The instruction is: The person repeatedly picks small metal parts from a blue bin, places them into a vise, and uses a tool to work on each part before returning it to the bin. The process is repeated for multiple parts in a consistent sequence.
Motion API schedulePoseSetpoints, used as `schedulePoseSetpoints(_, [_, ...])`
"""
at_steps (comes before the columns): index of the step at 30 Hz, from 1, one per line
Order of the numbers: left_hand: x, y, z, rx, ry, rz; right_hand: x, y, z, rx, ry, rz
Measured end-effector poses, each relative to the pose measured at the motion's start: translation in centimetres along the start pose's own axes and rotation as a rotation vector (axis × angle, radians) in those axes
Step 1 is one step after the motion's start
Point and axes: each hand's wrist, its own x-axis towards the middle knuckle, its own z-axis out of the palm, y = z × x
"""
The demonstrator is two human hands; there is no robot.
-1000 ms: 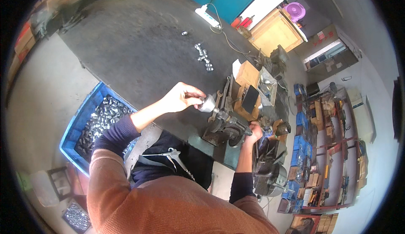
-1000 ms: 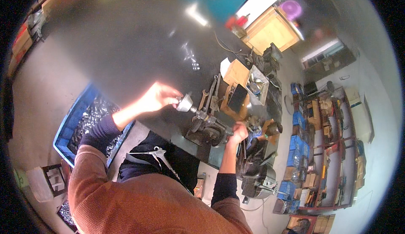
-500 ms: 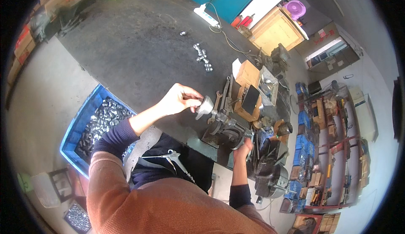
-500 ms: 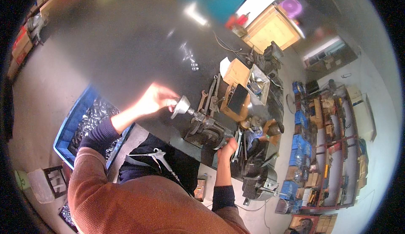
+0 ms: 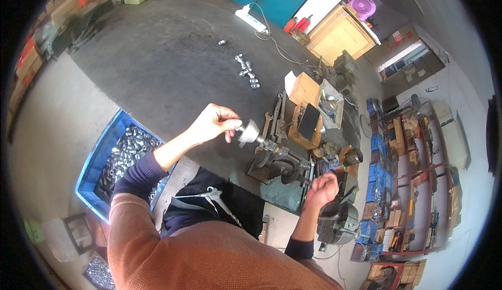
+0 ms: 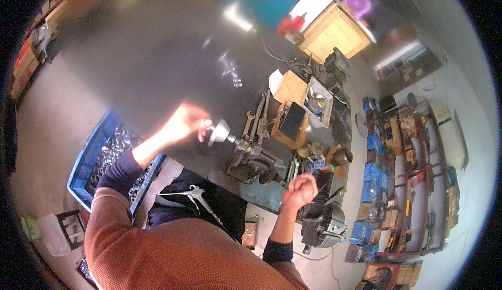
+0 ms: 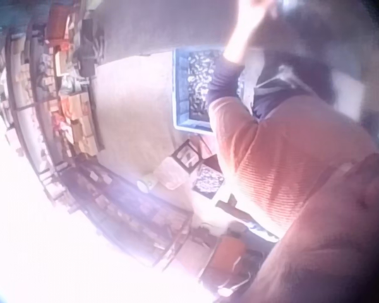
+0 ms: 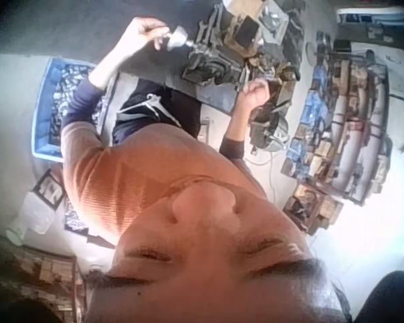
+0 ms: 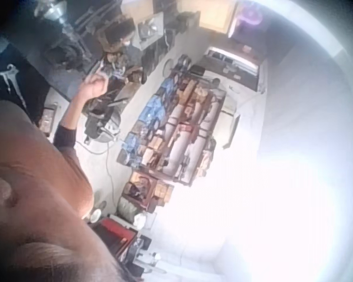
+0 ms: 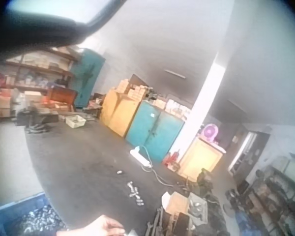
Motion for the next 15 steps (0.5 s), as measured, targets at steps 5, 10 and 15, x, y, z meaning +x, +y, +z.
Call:
schedulePoseSetpoints(5, [-0.3, 0.4, -0.1, -0.029, 0.016, -0.021, -3.6, 3.5, -3.2, -0.055, 0.054, 0.263])
schedulePoseSetpoints(10, [-0.5, 1.0, -0.1, 0.072, 0.04, -0.027, 2.0, 10.5, -4.1, -0.235, 0.323, 0.292])
schedulePoseSetpoints(15, [-4.7, 1.2, -3.6, 0.379, 0.088, -0.057, 6.3, 5.5, 0.4, -0.169, 0.057, 0.056])
